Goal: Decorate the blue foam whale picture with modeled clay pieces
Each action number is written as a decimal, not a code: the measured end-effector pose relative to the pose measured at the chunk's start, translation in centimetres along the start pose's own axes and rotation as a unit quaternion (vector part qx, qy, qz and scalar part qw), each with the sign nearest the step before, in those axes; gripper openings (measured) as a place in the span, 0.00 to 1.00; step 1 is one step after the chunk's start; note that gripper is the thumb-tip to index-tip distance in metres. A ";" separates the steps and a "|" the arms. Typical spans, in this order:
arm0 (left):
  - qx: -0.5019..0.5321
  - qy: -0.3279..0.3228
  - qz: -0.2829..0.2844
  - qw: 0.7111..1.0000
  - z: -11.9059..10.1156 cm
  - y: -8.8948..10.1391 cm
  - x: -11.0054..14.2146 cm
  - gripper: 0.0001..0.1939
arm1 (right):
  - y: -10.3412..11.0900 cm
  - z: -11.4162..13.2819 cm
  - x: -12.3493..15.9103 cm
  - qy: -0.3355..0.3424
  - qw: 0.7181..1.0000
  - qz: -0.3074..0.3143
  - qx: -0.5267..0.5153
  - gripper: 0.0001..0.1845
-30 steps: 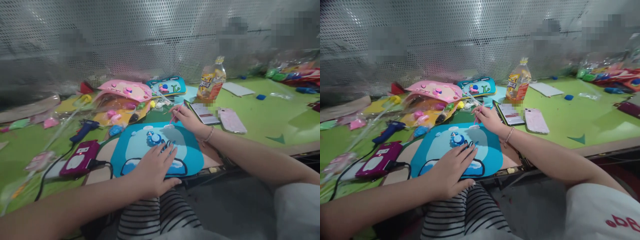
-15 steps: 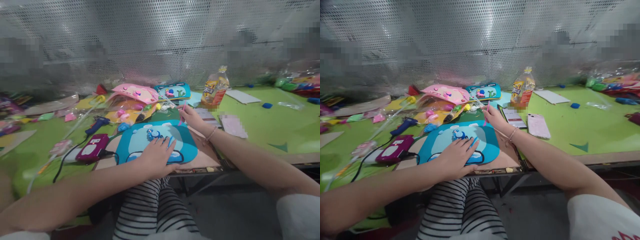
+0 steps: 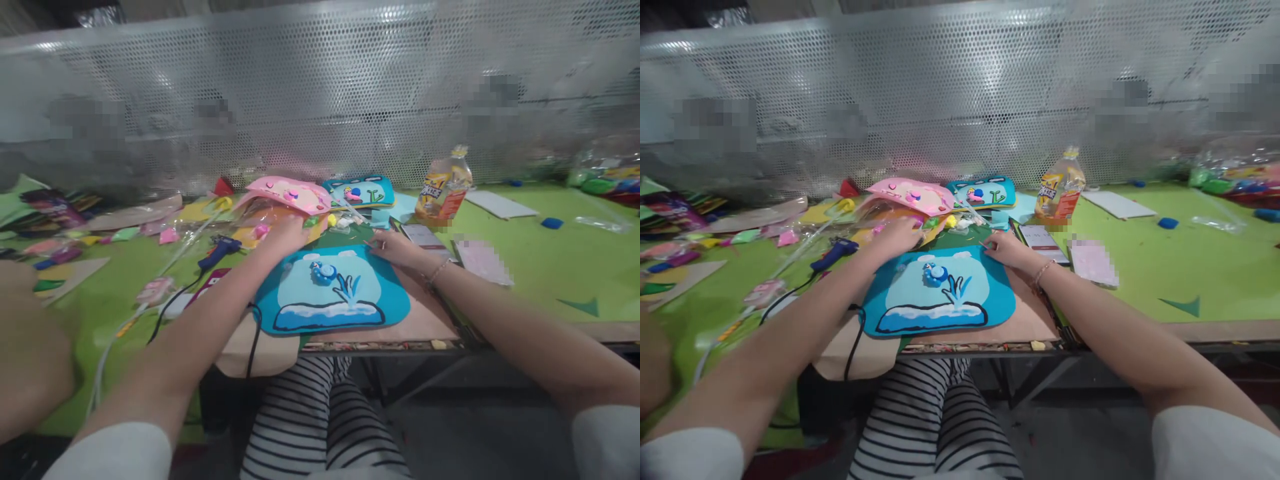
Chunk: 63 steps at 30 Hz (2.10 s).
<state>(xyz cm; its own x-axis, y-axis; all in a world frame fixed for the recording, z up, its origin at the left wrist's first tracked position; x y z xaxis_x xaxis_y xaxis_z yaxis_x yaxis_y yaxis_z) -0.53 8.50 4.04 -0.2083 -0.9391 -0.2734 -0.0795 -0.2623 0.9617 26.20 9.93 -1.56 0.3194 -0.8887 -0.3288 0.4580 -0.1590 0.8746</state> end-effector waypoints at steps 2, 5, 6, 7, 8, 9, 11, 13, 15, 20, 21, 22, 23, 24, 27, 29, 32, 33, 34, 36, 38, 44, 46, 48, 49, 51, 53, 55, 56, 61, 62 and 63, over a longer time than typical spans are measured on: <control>-0.001 0.027 0.015 1.000 1.4 -1.5 -1.6 0.24 | -0.1 -0.2 -0.1 0.007 1.000 -0.018 0.000 0.11; -0.002 0.035 0.024 0.999 1.9 -3.5 -2.1 0.21 | -0.3 -0.6 -0.1 0.014 0.998 -0.059 -0.010 0.10; -0.004 0.034 0.020 0.999 1.8 -3.8 -1.9 0.19 | -0.4 -0.6 -0.1 0.015 0.997 -0.075 -0.015 0.10; -0.008 0.031 0.012 0.999 1.7 -3.9 -1.6 0.17 | -0.5 -0.6 0.0 0.015 0.996 -0.091 -0.022 0.10; -0.012 0.028 -0.001 1.000 1.5 -3.8 -1.2 0.16 | -0.5 -0.5 0.0 0.014 0.994 -0.106 -0.029 0.10; -0.016 0.024 -0.018 0.999 1.3 -3.5 -0.9 0.16 | -0.6 -0.3 0.0 0.015 0.992 -0.119 -0.038 0.11; -0.019 0.011 -0.055 0.998 0.9 -2.6 -0.3 0.18 | -0.4 0.5 -0.2 0.020 0.988 -0.140 -0.057 0.13; -0.015 -0.013 -0.084 0.996 0.5 -1.8 0.1 0.18 | 0.1 1.8 -0.6 0.035 0.985 -0.149 -0.077 0.16; -0.004 -0.052 -0.094 0.994 0.0 -1.3 0.5 0.17 | 0.6 3.3 -1.4 0.062 0.982 -0.145 -0.101 0.19; 0.032 -0.150 -0.079 0.985 -1.6 -0.9 1.5 0.17 | 0.0 6.3 -2.9 0.181 0.952 -0.100 -0.224 0.16; 0.037 -0.155 -0.076 0.984 -1.8 -0.9 1.7 0.17 | -0.5 6.5 -2.9 0.174 0.948 -0.098 -0.246 0.15; 0.042 -0.155 -0.073 0.984 -2.0 -0.9 1.9 0.18 | -1.0 6.6 -2.8 0.156 0.945 -0.103 -0.270 0.15; 0.048 -0.152 -0.071 0.985 -2.1 -1.0 2.0 0.19 | -1.5 6.6 -2.6 0.129 0.941 -0.104 -0.296 0.15; 0.055 -0.150 -0.070 0.985 -2.2 -1.1 2.1 0.19 | -2.0 6.5 -2.3 0.097 0.935 -0.105 -0.324 0.14; 0.074 -0.148 -0.066 0.984 -2.4 -1.5 2.2 0.21 | -2.6 6.3 -1.5 0.028 0.919 -0.099 -0.381 0.14; 0.083 -0.161 -0.067 0.981 -2.4 -1.9 2.2 0.22 | -2.3 6.4 -1.1 0.012 0.915 -0.101 -0.391 0.13; 0.093 -0.165 -0.075 0.979 -2.4 -2.2 2.2 0.24 | -1.4 6.7 -0.9 -0.006 0.913 -0.095 -0.397 0.12; 0.096 -0.162 -0.075 0.979 -2.4 -2.2 2.3 0.25 | -1.2 6.8 -0.8 -0.013 0.910 -0.091 -0.404 0.11; 0.098 -0.158 -0.072 0.980 -2.4 -2.2 2.3 0.25 | -1.1 6.8 -0.8 -0.021 0.907 -0.087 -0.413 0.10; 0.102 -0.153 -0.060 0.981 -2.5 -2.0 2.4 0.25 | -1.0 6.8 -0.9 -0.035 0.897 -0.086 -0.432 0.09; 0.104 -0.151 -0.049 0.982 -2.5 -1.7 2.5 0.25 | -1.2 6.7 -0.9 -0.039 0.894 -0.081 -0.438 0.08; 0.124 -0.175 -0.036 0.976 -2.5 -1.6 2.7 0.24 | -1.5 6.1 -1.0 0.004 0.913 -0.053 -0.404 0.08; 0.149 -0.184 -0.036 0.971 -2.4 -1.8 2.5 0.24 | -1.5 5.9 -0.9 0.033 0.926 -0.054 -0.373 0.09; 0.194 -0.186 -0.038 0.962 -2.3 -2.0 2.1 0.23 | -1.6 5.9 -0.8 0.056 0.936 -0.061 -0.341 0.11; 0.220 -0.182 -0.037 0.958 -2.3 -2.0 1.9 0.23 | -1.6 5.9 -0.8 0.063 0.939 -0.068 -0.330 0.13; 0.263 -0.164 -0.033 0.950 -2.1 -2.1 1.4 0.22 | -1.6 6.0 -0.9 0.076 0.944 -0.079 -0.311 0.14; 0.280 -0.143 -0.032 0.949 -2.1 -2.0 1.2 0.19 | -1.3 5.9 -1.1 0.095 0.950 -0.083 -0.285 0.14; 0.275 -0.128 -0.041 0.952 -2.0 -1.9 1.2 0.16 | -0.3 5.1 -1.6 0.102 0.966 -0.092 -0.218 0.12; 0.268 -0.122 -0.048 0.955 -2.0 -1.8 1.2 0.15 | 0.4 4.3 -1.9 0.087 0.978 -0.109 -0.156 0.11; 0.238 -0.107 -0.076 0.962 -2.0 -1.7 1.5 0.16 | 4.8 -2.1 -2.1 -0.116 0.979 -0.146 0.082 0.13; 0.239 -0.108 -0.076 0.962 -2.0 -1.8 1.5 0.16 | 5.5 -3.4 -2.0 -0.142 0.975 -0.142 0.096 0.11; 0.241 -0.111 -0.074 0.961 -2.0 -1.8 1.5 0.17 | 6.1 -4.5 -1.8 -0.163 0.971 -0.136 0.106 0.08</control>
<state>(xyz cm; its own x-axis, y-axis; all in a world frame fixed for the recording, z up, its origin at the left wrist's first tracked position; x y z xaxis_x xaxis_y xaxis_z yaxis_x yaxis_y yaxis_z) 1.23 7.09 1.91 -0.3580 -0.8153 -0.4551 -0.5561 -0.2054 0.8054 32.18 12.52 2.75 -0.0854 -0.8854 -0.4569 0.2972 -0.4603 0.8365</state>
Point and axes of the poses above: each hand's wrist, its own x-axis away from the middle knuckle, its own y-axis out of the back of the hand, z = x × y, the point moved 1 cm from there along -x, towards the middle knuckle, and after that the axes turned 6 degrees about -z, right-handed, at the moved point
